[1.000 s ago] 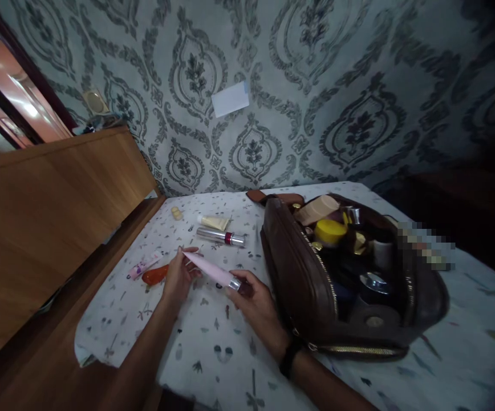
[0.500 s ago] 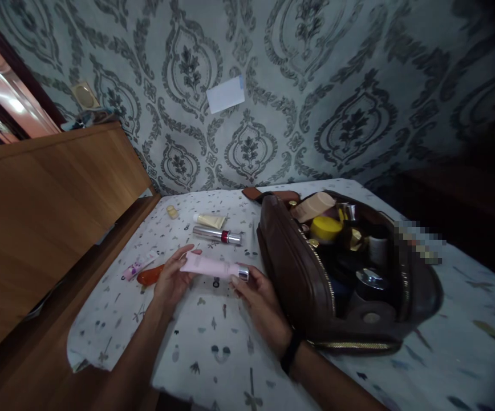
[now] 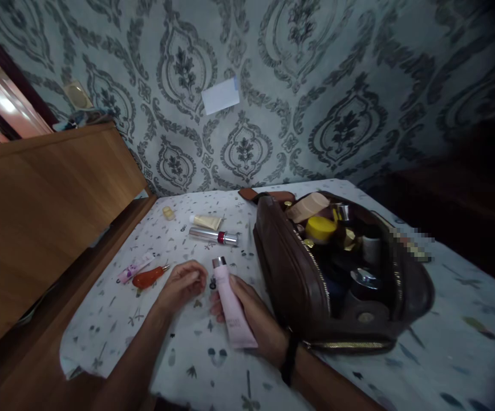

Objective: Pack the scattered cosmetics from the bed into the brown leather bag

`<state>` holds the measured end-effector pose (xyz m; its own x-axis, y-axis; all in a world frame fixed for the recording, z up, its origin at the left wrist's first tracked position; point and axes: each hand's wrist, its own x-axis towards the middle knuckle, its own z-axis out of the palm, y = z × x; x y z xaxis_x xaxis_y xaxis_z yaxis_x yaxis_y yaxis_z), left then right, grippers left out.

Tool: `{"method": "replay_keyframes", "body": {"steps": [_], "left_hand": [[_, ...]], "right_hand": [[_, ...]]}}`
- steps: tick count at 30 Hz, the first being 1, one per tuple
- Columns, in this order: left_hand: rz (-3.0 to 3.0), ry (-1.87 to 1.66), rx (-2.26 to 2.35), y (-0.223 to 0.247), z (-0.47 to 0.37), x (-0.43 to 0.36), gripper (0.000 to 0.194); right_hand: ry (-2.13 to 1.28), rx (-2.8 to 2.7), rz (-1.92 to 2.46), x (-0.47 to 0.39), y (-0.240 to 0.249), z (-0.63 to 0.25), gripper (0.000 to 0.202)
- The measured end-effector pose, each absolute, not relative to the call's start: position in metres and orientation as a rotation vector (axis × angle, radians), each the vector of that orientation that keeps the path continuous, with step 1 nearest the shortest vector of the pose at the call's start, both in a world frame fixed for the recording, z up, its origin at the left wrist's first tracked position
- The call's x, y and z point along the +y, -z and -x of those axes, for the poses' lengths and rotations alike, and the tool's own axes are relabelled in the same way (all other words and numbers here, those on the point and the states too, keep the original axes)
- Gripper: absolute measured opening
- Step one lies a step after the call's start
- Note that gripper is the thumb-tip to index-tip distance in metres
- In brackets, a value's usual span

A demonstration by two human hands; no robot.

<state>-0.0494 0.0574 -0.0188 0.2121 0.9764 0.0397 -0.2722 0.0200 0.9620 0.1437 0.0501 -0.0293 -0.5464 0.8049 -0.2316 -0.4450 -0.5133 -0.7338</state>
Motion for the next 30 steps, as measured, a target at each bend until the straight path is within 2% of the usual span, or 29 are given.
{"method": "replay_keyframes", "body": {"steps": [3,6,12,16,21,24,30], "left_hand": [[-1.089,-1.278,0.952,0.018,0.047,0.059,0.036],[-1.171,-1.179,0.973,0.018,0.046,0.056,0.043],[-1.313,-1.041,1.016,0.016,0.049,0.054,0.043],[-1.393,-1.030,1.095,0.017,0.048,0.057,0.041],[-1.466,-1.083,1.144,0.025,0.043,0.060,0.061],[-1.462,-1.089,1.152,0.025,0.042,0.058,0.068],[-1.485,-1.008,1.081,0.009,0.047,0.051,0.051]], "right_hand": [[-2.226,-0.876,0.661,0.048,0.030,-0.142,0.063],[-2.278,-0.884,0.628,0.047,0.029,-0.142,0.063],[-2.300,-0.937,0.666,0.046,0.029,-0.145,0.062],[-2.190,-1.143,0.683,0.041,0.033,-0.145,0.056],[-2.162,-1.194,0.700,0.037,0.028,-0.146,0.056],[-2.177,-1.169,0.700,0.037,0.026,-0.146,0.056],[-2.147,-1.222,0.702,0.040,0.029,-0.146,0.055]]}}
